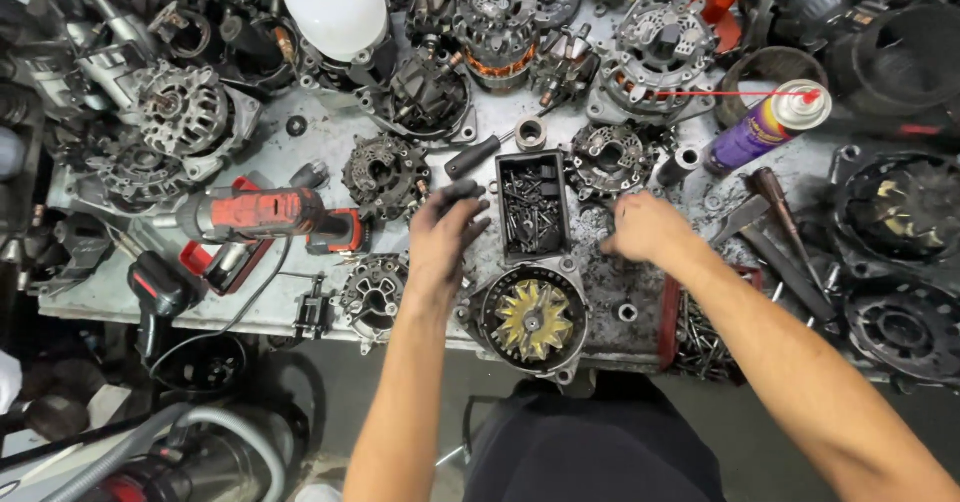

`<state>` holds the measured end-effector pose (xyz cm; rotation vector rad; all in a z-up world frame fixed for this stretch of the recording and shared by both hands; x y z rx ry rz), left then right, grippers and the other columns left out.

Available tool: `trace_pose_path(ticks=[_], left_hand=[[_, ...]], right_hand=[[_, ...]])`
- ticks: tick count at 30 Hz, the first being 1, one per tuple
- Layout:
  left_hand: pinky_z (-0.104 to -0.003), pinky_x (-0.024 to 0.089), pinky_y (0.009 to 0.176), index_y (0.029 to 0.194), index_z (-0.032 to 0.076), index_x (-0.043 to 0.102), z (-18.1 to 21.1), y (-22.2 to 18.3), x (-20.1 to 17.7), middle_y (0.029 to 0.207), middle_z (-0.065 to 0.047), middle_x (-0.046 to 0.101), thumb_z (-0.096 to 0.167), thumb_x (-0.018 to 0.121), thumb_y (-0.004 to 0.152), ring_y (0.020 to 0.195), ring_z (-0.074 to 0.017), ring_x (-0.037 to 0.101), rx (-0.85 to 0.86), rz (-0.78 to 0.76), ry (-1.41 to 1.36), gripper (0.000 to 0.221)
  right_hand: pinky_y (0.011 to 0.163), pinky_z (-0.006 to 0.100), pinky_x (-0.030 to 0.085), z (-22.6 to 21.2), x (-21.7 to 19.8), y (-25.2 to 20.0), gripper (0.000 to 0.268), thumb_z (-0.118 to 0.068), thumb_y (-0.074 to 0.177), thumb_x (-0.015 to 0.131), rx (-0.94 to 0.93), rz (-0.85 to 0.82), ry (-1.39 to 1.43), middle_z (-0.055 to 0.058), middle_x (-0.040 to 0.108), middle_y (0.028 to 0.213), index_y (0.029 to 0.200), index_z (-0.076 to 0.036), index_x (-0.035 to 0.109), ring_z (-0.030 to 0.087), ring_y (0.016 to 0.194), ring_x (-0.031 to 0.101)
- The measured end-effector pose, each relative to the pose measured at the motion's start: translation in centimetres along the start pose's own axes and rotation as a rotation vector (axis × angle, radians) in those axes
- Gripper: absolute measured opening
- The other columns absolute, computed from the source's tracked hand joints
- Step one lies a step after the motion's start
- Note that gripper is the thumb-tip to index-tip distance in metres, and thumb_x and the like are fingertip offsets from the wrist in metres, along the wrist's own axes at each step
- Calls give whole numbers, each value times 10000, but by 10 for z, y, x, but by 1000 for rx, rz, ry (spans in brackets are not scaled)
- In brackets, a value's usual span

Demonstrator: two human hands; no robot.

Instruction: Disassembling and sorting parts of various vehicle alternators on a workbench.

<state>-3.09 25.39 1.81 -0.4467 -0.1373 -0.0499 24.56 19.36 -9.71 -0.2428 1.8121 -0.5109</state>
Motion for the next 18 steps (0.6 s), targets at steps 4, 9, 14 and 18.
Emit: trace_pose_path(ticks=[4, 9, 14, 18], left_hand=[[-571, 587, 920, 1227, -119, 633, -9, -36, -24, 1125, -269, 646, 66, 732, 832, 1000, -366, 665, -10, 35, -233, 447], [-469, 552, 897, 1142, -86, 648, -7, -104, -51, 1049, -211, 652, 15, 707, 795, 945, -307, 633, -67, 55, -231, 366], [-331, 628, 723, 1112, -34, 719, 14, -148, -48, 992, -162, 790, -64, 645, 787, 777, -222, 711, 68, -214, 157, 335], [-227, 535, 655, 1096, 13, 739, 35, -159, 3, 888, -47, 750, 14, 640, 808, 704, -115, 643, 265, -388, 389, 304]], right_hand=[[1027, 537, 557, -52, -74, -5, 661, -519, 715, 838, -41, 18, 130, 189, 758, 1181, 1203, -80, 754, 416, 1138, 705], [882, 428, 621, -69, -109, -45, 454, -285, 905, 741, -16, -13, 149, 209, 755, 1076, 1268, -21, 673, 349, 947, 738], [772, 361, 639, -21, -12, -51, 229, -30, 909, 511, 50, -297, -274, 108, 733, 832, 893, -63, 737, 197, 719, 718], [702, 479, 564, 4, 59, -36, 178, -181, 827, 584, -252, -137, -377, 76, 759, 890, 815, -140, 757, 340, 797, 726]])
Point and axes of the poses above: each hand's wrist, its own y-axis towards the middle knuckle, its own x-axis out of the palm, z = x × y, the point moved 6 cm from there along y, towards the middle knuckle
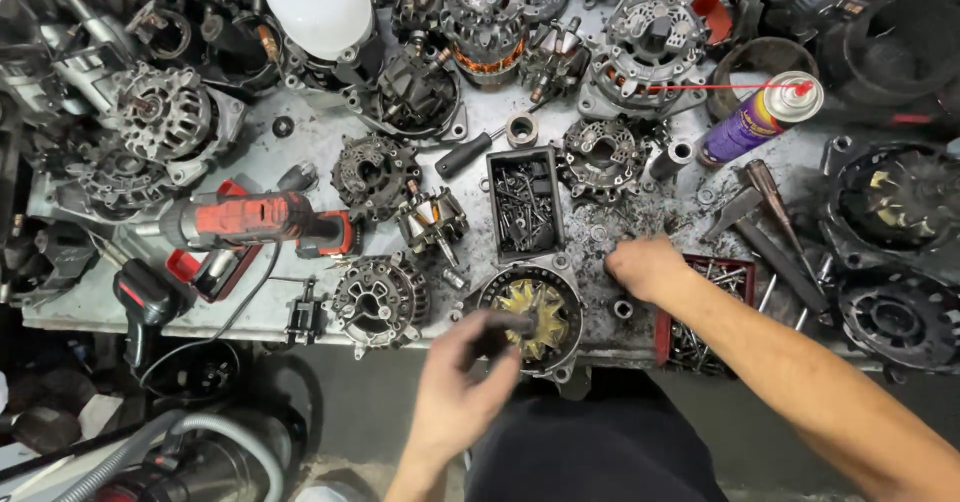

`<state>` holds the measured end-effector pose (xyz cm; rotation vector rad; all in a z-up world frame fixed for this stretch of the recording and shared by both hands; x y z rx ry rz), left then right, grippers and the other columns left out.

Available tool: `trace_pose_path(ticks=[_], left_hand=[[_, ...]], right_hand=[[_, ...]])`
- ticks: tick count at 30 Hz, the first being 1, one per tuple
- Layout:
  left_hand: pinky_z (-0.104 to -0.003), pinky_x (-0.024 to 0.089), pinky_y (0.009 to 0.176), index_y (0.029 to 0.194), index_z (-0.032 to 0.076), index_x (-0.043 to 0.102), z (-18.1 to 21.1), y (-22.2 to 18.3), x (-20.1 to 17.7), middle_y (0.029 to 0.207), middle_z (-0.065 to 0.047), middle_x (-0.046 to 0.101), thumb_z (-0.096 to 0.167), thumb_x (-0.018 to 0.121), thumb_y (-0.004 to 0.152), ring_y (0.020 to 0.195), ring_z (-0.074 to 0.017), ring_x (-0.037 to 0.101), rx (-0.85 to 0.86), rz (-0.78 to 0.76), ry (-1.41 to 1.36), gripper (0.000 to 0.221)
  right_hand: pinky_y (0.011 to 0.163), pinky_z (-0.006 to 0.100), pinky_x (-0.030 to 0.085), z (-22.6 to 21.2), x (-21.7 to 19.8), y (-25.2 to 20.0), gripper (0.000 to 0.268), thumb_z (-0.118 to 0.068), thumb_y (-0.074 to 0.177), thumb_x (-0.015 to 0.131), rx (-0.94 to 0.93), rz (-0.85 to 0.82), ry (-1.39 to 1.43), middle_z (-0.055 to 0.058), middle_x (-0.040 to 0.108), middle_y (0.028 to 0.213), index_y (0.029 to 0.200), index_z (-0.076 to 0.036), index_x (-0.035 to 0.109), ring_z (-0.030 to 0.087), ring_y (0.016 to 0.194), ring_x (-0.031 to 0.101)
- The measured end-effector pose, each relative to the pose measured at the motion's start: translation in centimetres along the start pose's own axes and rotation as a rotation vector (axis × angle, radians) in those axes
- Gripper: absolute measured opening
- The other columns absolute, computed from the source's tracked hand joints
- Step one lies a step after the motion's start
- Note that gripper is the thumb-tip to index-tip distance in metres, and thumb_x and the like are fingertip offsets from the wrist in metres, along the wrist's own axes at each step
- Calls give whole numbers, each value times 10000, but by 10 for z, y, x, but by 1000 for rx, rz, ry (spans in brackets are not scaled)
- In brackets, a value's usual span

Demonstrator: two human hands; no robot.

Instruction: Disassembling and sorting parts of various vehicle alternators on a workbench.

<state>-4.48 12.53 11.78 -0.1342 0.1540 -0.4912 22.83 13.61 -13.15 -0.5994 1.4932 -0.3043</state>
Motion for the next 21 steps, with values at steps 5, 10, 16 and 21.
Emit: trace_pose_path(ticks=[5, 10, 16, 21], left_hand=[[-234, 516, 653, 1064, 16, 732, 22, 12, 30, 866, -39, 732, 30, 634, 820, 699, -120, 620, 81, -93, 12, 263], [-226, 473, 601, 1052, 4, 740, 7, -8, 25, 798, -34, 700, -44, 579, 776, 636, -111, 566, 27, -84, -48, 324], [-218, 535, 659, 1020, 38, 754, -27, -31, 10, 858, -27, 766, -14, 625, 789, 706, -108, 655, -94, 58, 4, 269], [-229, 522, 680, 1007, 5, 748, -50, -55, 3, 855, -46, 768, -44, 600, 791, 723, -118, 654, -120, 71, -124, 266]], right_hand=[[767, 483, 521, -2, 3, 4, 186, -218, 868, 581, -139, 13, -92, 47, 745, 858, 779, -175, 739, 300, 798, 721], [1017, 443, 529, 2, -58, -8, 420, -154, 890, 629, -41, -115, 73, -30, 746, 1183, 1288, -269, 693, 222, 1000, 725], [526, 296, 654, -25, -146, -5, 383, -285, 901, 778, -134, 268, 2, 84, 708, 839, 1141, -48, 599, 207, 624, 717], [633, 265, 661, -33, -83, -3, 151, -205, 948, 664, -62, -91, -13, 82, 709, 824, 1010, -68, 681, 165, 677, 696]])
Point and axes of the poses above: each hand's wrist, its own y-axis towards the middle knuckle, its own x-axis out of the palm, z = x × y, the point moved 6 cm from there along y, towards the middle knuckle
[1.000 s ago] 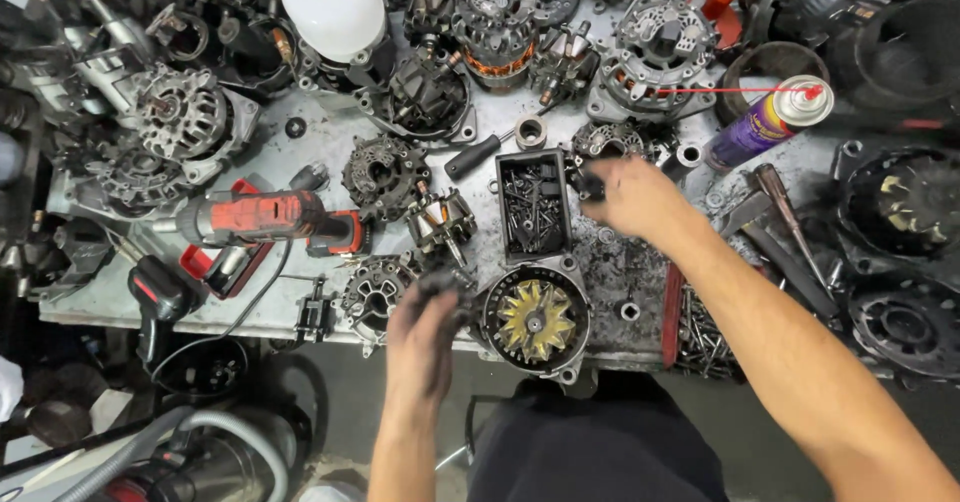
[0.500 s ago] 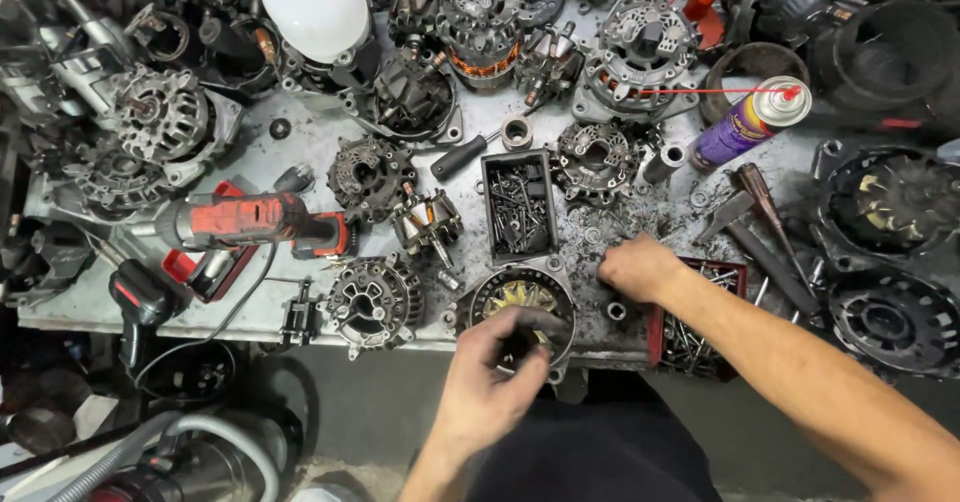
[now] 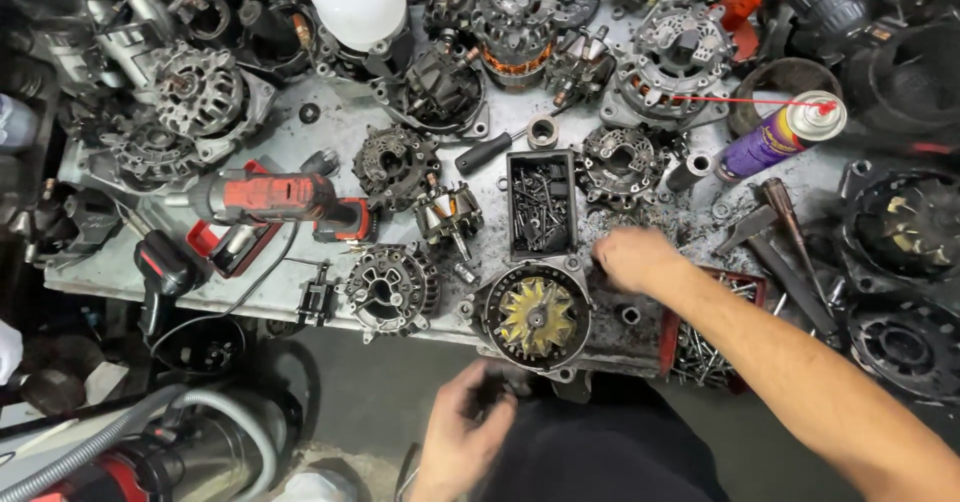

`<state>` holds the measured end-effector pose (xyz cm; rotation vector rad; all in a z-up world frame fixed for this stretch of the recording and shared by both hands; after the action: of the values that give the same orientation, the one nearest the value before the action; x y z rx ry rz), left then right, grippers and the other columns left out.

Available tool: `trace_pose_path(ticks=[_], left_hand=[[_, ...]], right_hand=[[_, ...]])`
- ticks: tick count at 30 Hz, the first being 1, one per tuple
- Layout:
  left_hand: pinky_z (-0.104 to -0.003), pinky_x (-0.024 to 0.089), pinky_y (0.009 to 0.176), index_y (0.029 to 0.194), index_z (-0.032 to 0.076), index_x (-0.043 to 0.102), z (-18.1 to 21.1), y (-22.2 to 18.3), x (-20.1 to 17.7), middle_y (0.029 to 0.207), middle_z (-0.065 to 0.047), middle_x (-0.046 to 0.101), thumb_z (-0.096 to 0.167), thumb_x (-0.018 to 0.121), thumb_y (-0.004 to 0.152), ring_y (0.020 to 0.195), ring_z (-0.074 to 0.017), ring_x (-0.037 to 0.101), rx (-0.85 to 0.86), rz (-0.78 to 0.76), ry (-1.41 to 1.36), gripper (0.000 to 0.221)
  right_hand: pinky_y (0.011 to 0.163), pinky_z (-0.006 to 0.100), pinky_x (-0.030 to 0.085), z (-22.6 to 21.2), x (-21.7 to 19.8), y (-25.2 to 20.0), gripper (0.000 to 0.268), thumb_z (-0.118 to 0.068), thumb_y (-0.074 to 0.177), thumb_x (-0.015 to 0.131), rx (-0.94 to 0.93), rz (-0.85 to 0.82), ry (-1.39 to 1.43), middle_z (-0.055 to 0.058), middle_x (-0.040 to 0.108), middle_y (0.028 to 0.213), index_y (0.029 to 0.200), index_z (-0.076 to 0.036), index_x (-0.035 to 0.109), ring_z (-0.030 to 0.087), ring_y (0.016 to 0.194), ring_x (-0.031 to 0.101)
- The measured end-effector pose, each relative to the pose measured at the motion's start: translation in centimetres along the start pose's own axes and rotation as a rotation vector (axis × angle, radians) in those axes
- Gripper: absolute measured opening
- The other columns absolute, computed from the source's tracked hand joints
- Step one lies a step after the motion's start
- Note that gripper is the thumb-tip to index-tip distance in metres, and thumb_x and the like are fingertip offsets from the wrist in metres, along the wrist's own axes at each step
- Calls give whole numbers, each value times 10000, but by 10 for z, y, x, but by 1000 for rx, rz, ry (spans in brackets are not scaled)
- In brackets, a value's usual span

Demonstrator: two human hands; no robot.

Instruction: Disassembling and sorting parts of various vehicle alternators on a workbench.

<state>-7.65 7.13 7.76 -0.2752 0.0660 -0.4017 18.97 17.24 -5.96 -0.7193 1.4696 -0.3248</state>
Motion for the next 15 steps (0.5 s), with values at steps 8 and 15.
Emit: trace_pose_path(ticks=[8, 15], left_hand=[[-235, 524, 705, 1021, -1, 751, -8, -3, -11, 885, -63, 770, -85, 573, 783, 757, -130, 664, 2, 30, -56, 309], [-255, 565, 764, 1010, -23, 741, -15, 4, -19, 901, -79, 782, -87, 583, 802, 791, -148, 697, 8, 51, -113, 269]], right_hand=[[703, 229, 659, -18, 41, 10, 210, 55, 909, 576, 60, -206, 91, 69, 746, 931, 1006, -58, 724, 151, 752, 699], [762, 272, 660, -15, -41, -6, 140, -94, 892, 674, 47, -88, 292, 99, 763, 959, 1013, -68, 738, 190, 762, 719]])
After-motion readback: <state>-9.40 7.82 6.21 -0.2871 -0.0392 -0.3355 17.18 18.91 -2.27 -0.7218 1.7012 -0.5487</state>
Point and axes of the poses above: each hand's wrist, its own y-axis towards the middle knuckle, its own x-axis out of the palm, z = x × y, the point moved 6 cm from there along y, towards the middle knuckle
